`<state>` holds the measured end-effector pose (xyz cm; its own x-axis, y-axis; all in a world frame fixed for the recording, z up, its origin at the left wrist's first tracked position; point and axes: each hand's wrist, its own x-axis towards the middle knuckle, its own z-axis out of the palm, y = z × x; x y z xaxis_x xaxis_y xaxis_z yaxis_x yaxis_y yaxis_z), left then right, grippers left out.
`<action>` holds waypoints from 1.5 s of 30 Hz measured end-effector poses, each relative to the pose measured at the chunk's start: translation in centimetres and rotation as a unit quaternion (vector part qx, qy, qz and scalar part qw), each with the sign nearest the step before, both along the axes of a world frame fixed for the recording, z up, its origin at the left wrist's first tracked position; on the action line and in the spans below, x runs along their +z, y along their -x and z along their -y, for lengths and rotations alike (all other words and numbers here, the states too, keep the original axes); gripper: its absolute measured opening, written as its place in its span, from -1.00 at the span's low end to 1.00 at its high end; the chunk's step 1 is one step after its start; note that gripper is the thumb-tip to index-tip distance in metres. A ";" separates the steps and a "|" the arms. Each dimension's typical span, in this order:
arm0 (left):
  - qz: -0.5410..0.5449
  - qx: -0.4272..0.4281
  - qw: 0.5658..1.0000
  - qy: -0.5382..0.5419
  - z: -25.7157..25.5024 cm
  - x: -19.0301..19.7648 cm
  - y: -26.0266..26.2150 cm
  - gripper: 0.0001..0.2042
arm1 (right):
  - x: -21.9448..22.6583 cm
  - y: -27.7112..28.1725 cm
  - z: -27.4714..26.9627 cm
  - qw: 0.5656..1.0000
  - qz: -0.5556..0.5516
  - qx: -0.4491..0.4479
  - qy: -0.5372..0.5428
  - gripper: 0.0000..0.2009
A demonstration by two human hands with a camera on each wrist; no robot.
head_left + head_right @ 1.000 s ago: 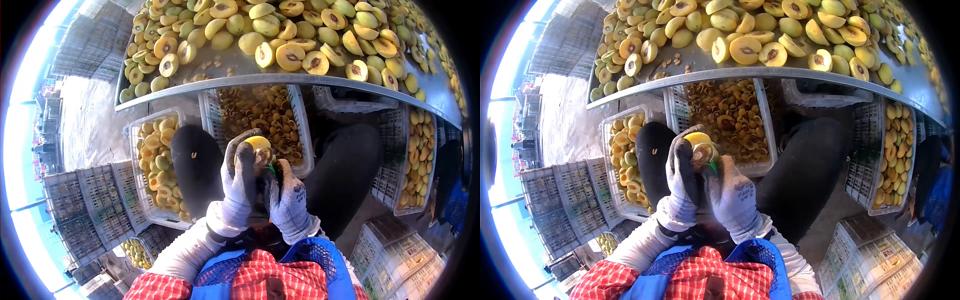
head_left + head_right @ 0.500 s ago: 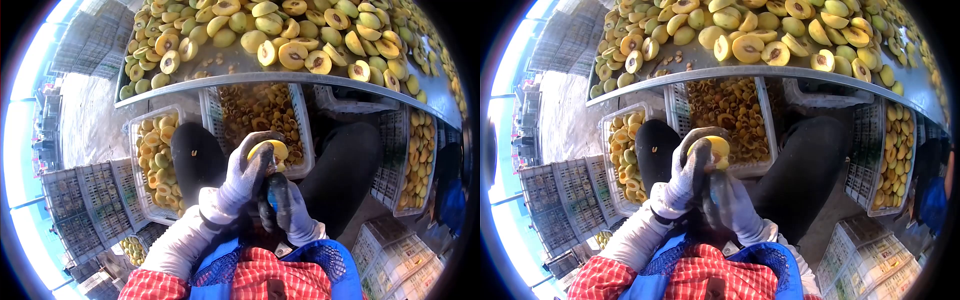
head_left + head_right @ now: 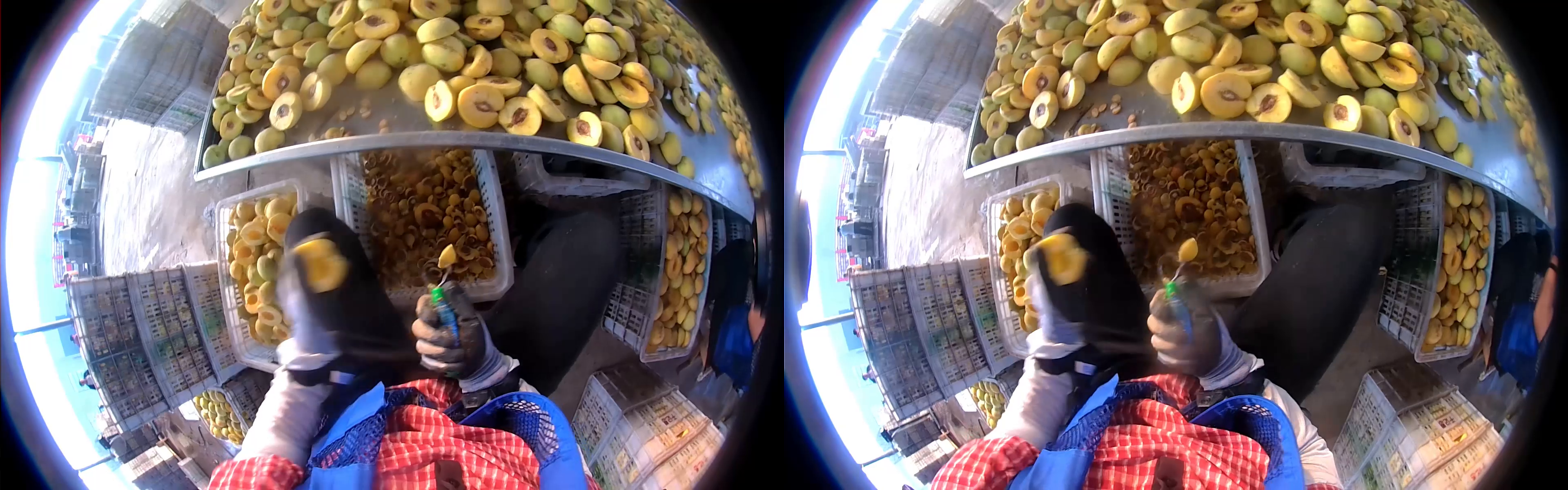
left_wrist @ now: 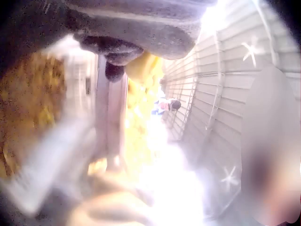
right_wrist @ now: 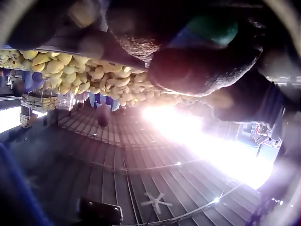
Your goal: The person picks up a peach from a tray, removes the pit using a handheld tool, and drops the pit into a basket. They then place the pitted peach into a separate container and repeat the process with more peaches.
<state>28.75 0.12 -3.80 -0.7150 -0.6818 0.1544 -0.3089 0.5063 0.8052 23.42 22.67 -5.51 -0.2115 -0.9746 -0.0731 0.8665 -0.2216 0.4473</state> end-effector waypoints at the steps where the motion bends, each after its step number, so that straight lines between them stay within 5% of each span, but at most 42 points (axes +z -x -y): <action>1: -0.025 0.064 0.997 -0.041 3.7 -0.4 -2.2 -0.60 | -0.3 0.1 0.0 0.999 -0.027 0.031 -0.023 -0.55; 2: -0.057 0.126 0.987 -0.080 7.4 -0.8 -4.5 -0.46 | -0.1 0.2 -0.1 0.997 -0.042 0.041 -0.052 -0.54; 3: 0.125 0.120 0.984 0.043 11.2 -1.4 -7.1 -0.41 | 0.3 0.5 -0.1 0.992 -0.071 0.048 -0.093 -0.54; 4: 0.299 0.108 0.933 0.166 13.2 -2.0 -8.5 -0.36 | 0.7 0.8 -0.1 0.985 -0.098 0.053 -0.134 -0.53; 6: 0.318 0.106 0.901 0.275 13.2 -2.3 -7.2 -0.36 | 0.6 1.3 0.1 0.978 -0.107 0.057 -0.170 -0.52; 8: 0.148 0.013 0.964 0.220 6.1 2.3 2.3 -0.40 | -0.2 1.5 0.4 0.972 -0.119 0.044 -0.197 -0.51; 9: 0.079 -0.075 0.960 0.258 1.6 4.9 7.0 -0.44 | -0.5 1.8 0.5 0.972 -0.083 0.075 -0.208 -0.50; 10: 0.066 -0.144 0.964 0.215 -0.8 5.2 11.0 -0.48 | 2.2 2.5 0.9 0.909 -0.160 0.082 -0.376 -0.51; 13: 0.025 -0.355 0.906 0.230 -9.3 8.2 22.8 -0.48 | -0.3 2.2 0.7 0.923 -0.143 0.038 -0.355 -0.54; 14: -0.059 -0.377 0.871 0.308 -11.8 7.5 26.4 -0.47 | -0.5 2.5 0.5 0.935 -0.117 0.036 -0.333 -0.54; 16: -0.002 -0.464 0.808 0.363 -15.6 7.0 31.4 -0.48 | -0.8 2.8 0.0 0.937 -0.100 0.026 -0.333 -0.55; 17: 0.074 -0.454 0.758 0.463 -17.3 4.3 33.7 -0.52 | -0.9 2.9 0.0 0.928 -0.112 0.017 -0.354 -0.56; 20: 0.251 -0.473 0.690 0.487 -17.1 2.5 36.2 -0.51 | -1.1 3.4 -0.4 0.918 -0.121 -0.008 -0.377 -0.56; 24: 0.263 -0.457 0.745 0.409 -12.0 3.5 34.3 -0.49 | -1.2 3.7 -0.9 0.930 -0.114 -0.024 -0.348 -0.58; 28: 0.158 -0.432 0.824 0.330 -5.3 3.9 31.8 -0.53 | -1.4 3.7 -1.7 0.915 -0.160 -0.037 -0.368 -0.62; 31: -0.014 -0.410 0.828 0.383 -5.8 6.7 26.9 -0.56 | -0.6 4.7 -2.5 0.921 -0.132 -0.072 -0.359 -0.59; 32: -0.014 -0.427 0.826 0.366 -6.3 7.9 25.0 -0.56 | -0.3 4.8 -2.8 0.918 -0.122 -0.079 -0.368 -0.58; 34: -0.016 -0.548 0.799 0.246 -7.1 9.6 21.3 -0.60 | -1.6 3.9 -3.5 0.794 -0.410 -0.119 -0.432 -0.60; 36: -0.011 -0.588 0.807 0.047 -8.4 9.2 18.1 -0.62 | -0.1 5.0 -4.0 0.776 -0.448 -0.123 -0.427 -0.64; 38: -0.005 -0.652 0.754 -0.079 -8.7 7.7 16.1 -0.57 | 2.8 6.4 -3.9 0.764 -0.472 -0.164 -0.408 -0.61; 40: -0.042 -0.558 0.793 -0.240 -9.5 7.2 13.9 -0.45 | 4.8 6.7 -3.8 0.888 -0.251 -0.182 -0.339 -0.58; 41: -0.033 -0.507 0.801 -0.316 -9.5 7.0 13.0 -0.27 | 4.9 6.3 -3.8 0.889 -0.237 -0.204 -0.334 -0.60; 44: -0.092 -0.312 0.804 -0.497 -12.0 6.3 10.2 -0.24 | 4.6 5.0 -3.1 0.866 -0.239 -0.182 -0.400 -0.66; 45: -0.042 -0.302 0.827 -0.473 -11.7 6.5 9.4 -0.29 | 4.3 4.7 -2.5 0.849 -0.258 -0.205 -0.413 -0.67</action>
